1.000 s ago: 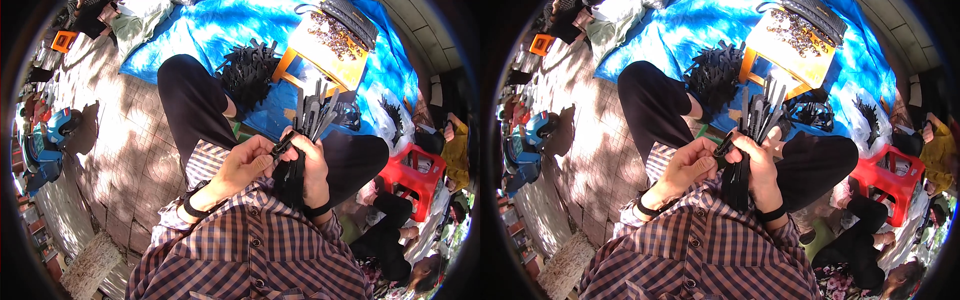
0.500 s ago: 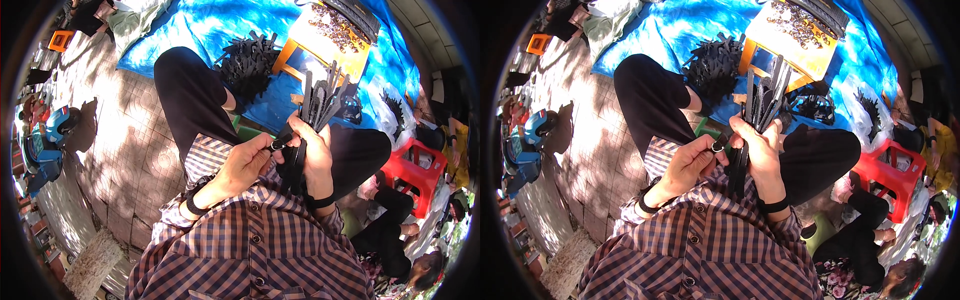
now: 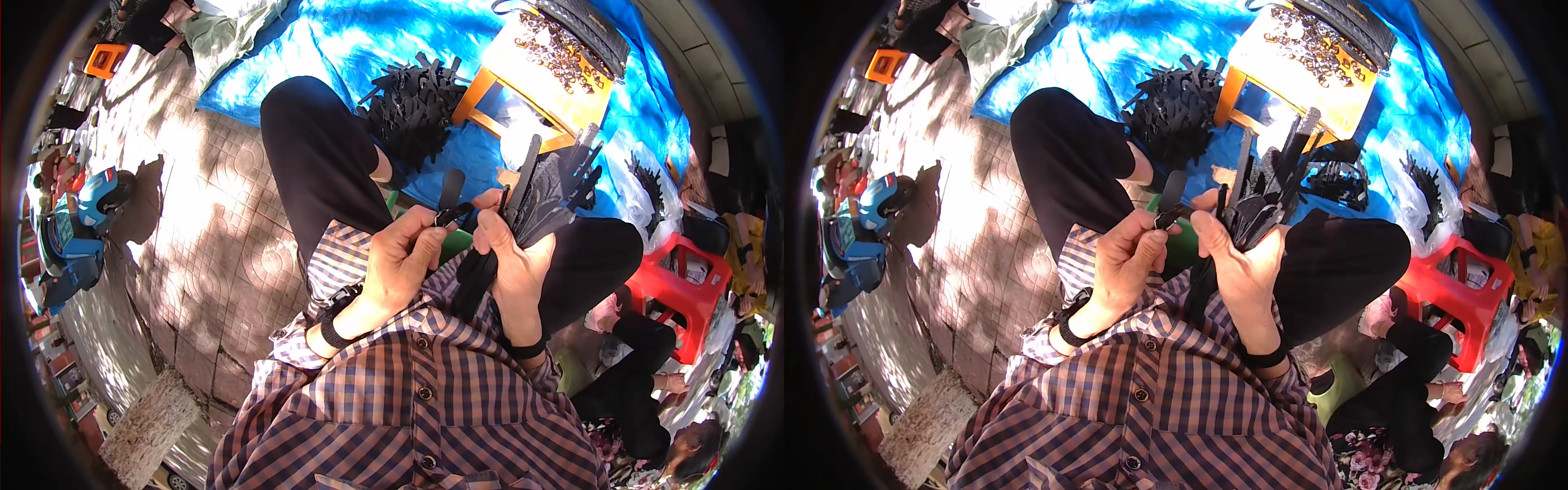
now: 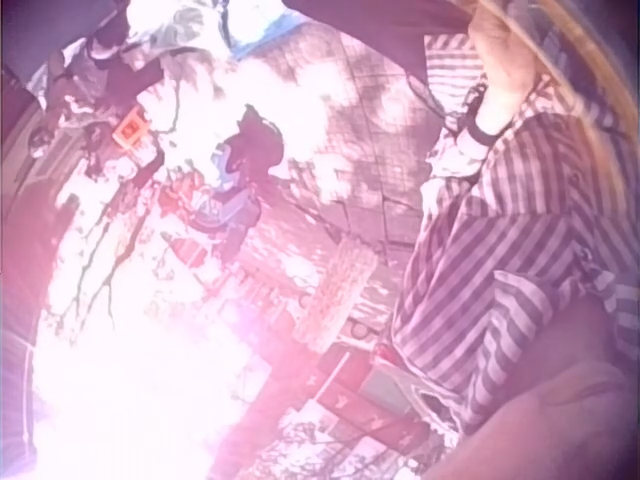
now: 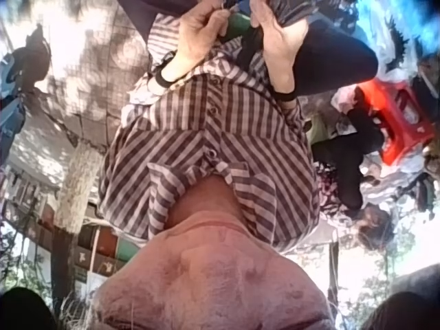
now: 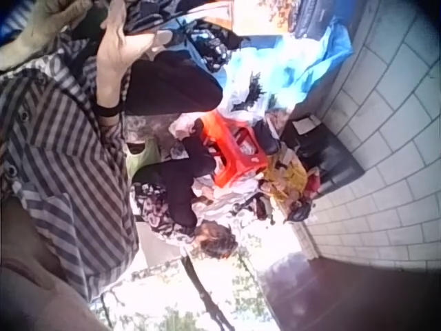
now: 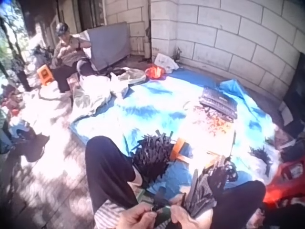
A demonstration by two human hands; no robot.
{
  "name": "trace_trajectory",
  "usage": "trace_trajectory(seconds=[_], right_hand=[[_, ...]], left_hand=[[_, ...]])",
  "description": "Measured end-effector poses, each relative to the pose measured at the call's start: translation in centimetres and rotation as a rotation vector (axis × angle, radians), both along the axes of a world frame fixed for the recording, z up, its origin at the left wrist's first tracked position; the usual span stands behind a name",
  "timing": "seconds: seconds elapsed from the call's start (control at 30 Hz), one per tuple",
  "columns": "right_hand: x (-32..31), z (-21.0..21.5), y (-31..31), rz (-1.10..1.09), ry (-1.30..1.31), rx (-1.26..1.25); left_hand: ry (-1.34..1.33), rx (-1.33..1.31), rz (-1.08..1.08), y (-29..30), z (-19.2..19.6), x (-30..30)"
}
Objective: Manually assembling small black straps or buckles, likely as part of a shoe manufacturing process.
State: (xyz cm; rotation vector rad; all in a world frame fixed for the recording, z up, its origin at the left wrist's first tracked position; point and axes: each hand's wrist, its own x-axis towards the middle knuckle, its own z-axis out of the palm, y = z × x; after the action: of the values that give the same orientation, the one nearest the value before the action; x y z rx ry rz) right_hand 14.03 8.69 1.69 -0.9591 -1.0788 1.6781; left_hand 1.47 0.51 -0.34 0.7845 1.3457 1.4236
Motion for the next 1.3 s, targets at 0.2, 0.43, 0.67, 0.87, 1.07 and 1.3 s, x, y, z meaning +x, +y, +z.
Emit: trace_trajectory(seconds=[0.2, 0.43, 0.67, 0.87, 1.07, 1.3], right_hand=[[0.0, -0.3, -0.3, 0.143, 0.014, 0.008], [0.2, -0.6, -0.6, 0.139, -0.030, -0.057], [0.3, -1.1, -0.3, 0.109, -0.012, -0.133], [0.0, -1.1, -0.2, 0.122, -0.007, -0.168], [0.2, -0.1, -0.3, 0.056, -0.009, -0.143], [-0.5, 0.9, -0.9, -0.002, 0.080, -0.171]], left_hand=[[0.030, 0.044, -0.011, 0.2, 0.7, 0.1], [-0.230, -0.039, -0.102, -0.1, 0.3, -0.2], [-0.181, -0.069, -0.169, 0.0, 0.0, -0.1], [-0.186, -0.127, -0.189, 0.1, 0.3, -0.4], [-0.057, -0.125, -0.099, 0.2, 0.4, -0.2], [0.165, -0.076, -0.055, 0.3, 1.3, 0.5]])
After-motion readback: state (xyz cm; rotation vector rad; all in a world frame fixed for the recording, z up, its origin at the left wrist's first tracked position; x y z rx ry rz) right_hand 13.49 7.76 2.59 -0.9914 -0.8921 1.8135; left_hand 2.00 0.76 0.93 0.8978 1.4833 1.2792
